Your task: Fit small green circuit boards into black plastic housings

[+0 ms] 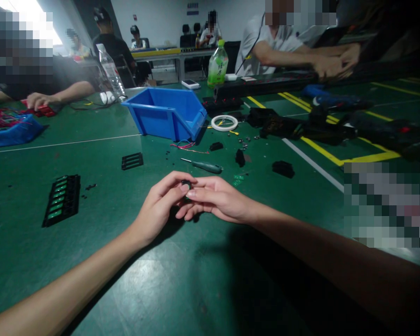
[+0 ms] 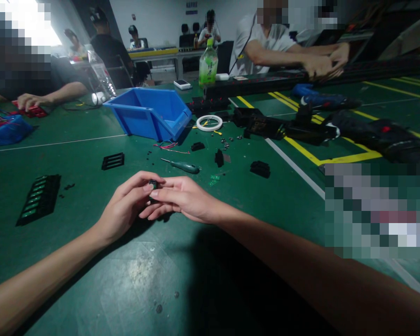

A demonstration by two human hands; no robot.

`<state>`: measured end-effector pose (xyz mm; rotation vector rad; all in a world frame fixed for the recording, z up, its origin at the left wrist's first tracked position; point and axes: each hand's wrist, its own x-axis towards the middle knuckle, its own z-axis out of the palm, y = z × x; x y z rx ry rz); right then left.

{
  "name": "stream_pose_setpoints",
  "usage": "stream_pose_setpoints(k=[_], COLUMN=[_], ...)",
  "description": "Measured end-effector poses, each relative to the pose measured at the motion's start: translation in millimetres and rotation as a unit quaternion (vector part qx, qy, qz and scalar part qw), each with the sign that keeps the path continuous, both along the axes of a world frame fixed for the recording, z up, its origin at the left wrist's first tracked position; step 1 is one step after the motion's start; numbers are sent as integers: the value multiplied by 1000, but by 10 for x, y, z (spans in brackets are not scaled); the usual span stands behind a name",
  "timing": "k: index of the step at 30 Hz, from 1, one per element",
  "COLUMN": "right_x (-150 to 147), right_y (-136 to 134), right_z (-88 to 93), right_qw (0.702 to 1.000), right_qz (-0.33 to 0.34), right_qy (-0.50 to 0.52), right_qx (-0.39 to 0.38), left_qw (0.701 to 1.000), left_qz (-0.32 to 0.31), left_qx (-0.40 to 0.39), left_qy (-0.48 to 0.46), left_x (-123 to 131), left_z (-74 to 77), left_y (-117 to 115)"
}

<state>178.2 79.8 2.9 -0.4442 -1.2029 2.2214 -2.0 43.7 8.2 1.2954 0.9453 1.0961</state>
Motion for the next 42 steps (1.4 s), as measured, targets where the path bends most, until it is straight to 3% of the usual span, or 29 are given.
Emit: stream_pose_setpoints(k=[20, 26, 32, 42], right_x=[3, 8, 9, 5], right_y=[-4, 1, 8, 5], right_z=[10, 12, -1, 12], right_qw=[1000, 1000, 999, 999], right_qz=[1, -18, -38, -47], right_qy=[-8, -2, -4, -12], right_qx=[-6, 4, 2, 7], left_qw=[997, 988, 977, 974], left_qz=[38, 61, 71, 76], left_qx=[42, 113, 176, 183], left_qy=[61, 89, 99, 109], left_x=[54, 83, 79, 95], left_z=[50, 80, 24, -15], left_y=[-36, -85, -121, -90])
